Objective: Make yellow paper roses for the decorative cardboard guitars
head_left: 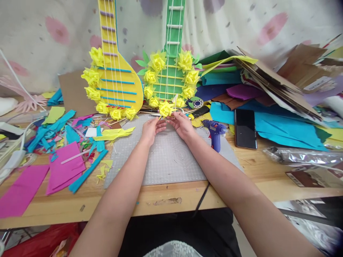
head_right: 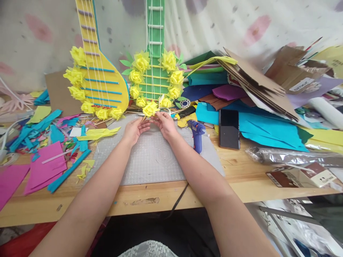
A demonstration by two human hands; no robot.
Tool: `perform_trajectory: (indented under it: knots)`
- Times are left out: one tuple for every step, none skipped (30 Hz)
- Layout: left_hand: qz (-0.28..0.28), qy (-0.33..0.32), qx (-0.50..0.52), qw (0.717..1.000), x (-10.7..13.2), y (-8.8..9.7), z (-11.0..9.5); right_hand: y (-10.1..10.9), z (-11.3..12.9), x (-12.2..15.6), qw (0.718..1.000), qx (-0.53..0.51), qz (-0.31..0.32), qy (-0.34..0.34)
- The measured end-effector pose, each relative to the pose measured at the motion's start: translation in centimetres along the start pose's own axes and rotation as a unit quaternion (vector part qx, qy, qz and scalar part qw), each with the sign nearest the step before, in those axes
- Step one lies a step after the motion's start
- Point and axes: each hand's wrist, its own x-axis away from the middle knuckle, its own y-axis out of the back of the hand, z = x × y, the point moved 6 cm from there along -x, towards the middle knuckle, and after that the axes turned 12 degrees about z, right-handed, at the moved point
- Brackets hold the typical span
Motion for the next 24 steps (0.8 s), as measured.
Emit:
perform_trajectory:
  knots:
    - [-0.003,-0.006,-0.005,1.000,0.00,0.16,-0.18,-0.15,-0.01,0.05,1.000,0.008,0.007,0.000]
    - [-0.005,-0.012,-0.009,1.000,0.01,0.25,-0.31,-0.29,-0.04,0.09,1.000,0.012,0.014,0.000]
    - [-0.007,-0.016,-0.012,1.000,0.05,0.30,-0.41,-0.39,-0.07,0.12,1.000,0.012,0.020,-0.001]
    - [-0.009,-0.018,-0.014,1.000,0.10,0.30,-0.46,-0.46,-0.11,0.14,1.000,0.010,0.024,-0.001]
    - [-0.011,-0.019,-0.016,1.000,0.17,0.25,-0.50,-0.50,-0.13,0.15,1.000,0.006,0.026,0.000]
    - [-0.014,-0.020,-0.017,1.000,0.25,0.19,-0.55,-0.51,-0.14,0.14,1.000,0.002,0.028,0.002]
    - [-0.016,-0.021,-0.019,0.999,0.33,0.13,-0.60,-0.49,-0.13,0.13,1.000,0.000,0.027,0.004]
    - [-0.018,-0.022,-0.020,0.999,0.40,0.06,-0.65,-0.46,-0.13,0.12,1.000,-0.002,0.026,0.005]
    - [-0.020,-0.024,-0.022,0.999,0.46,0.03,-0.70,-0.43,-0.13,0.10,1.000,-0.003,0.024,0.006]
    - [-0.021,-0.027,-0.024,0.999,0.49,0.04,-0.75,-0.40,-0.14,0.09,1.000,-0.003,0.022,0.006]
    - [-0.025,-0.030,-0.028,0.999,0.50,0.12,-0.77,-0.37,-0.15,0.07,1.000,-0.004,0.021,0.005]
    - [-0.030,-0.035,-0.034,0.998,0.49,0.25,-0.80,-0.36,-0.17,0.06,1.000,-0.005,0.021,0.004]
    - [-0.033,-0.041,-0.041,0.998,0.46,0.39,-0.82,-0.35,-0.17,0.05,1.000,-0.007,0.021,0.005]
    - [-0.035,-0.047,-0.048,0.997,0.41,0.53,-0.82,-0.36,-0.18,0.03,1.000,-0.010,0.022,0.006]
    - [-0.036,-0.051,-0.054,0.997,0.36,0.65,-0.83,-0.37,-0.18,0.02,1.000,-0.013,0.023,0.008]
    - [-0.035,-0.054,-0.058,0.996,0.30,0.73,-0.82,-0.37,-0.20,0.00,1.000,-0.016,0.025,0.009]
    - [-0.034,-0.054,-0.062,0.996,0.26,0.77,-0.80,-0.36,-0.24,-0.02,0.999,-0.019,0.026,0.009]
    - [-0.034,-0.051,-0.065,0.996,0.24,0.79,-0.79,-0.34,-0.28,-0.05,0.999,-0.020,0.026,0.008]
    - [-0.034,-0.048,-0.069,0.996,0.23,0.79,-0.78,-0.30,-0.33,-0.07,0.999,-0.020,0.026,0.007]
    - [-0.034,-0.044,-0.072,0.996,0.24,0.76,-0.78,-0.26,-0.36,-0.10,0.999,-0.020,0.024,0.006]
    - [-0.033,-0.042,-0.077,0.996,0.26,0.71,-0.80,-0.23,-0.39,-0.13,1.000,-0.020,0.023,0.005]
    - [-0.033,-0.041,-0.084,0.995,0.28,0.66,-0.81,-0.20,-0.40,-0.15,0.999,-0.021,0.023,0.006]
    - [-0.033,-0.043,-0.093,0.994,0.29,0.64,-0.83,-0.19,-0.39,-0.17,0.999,-0.024,0.023,0.007]
    - [-0.033,-0.045,-0.102,0.993,0.29,0.64,-0.84,-0.18,-0.39,-0.19,0.999,-0.027,0.023,0.008]
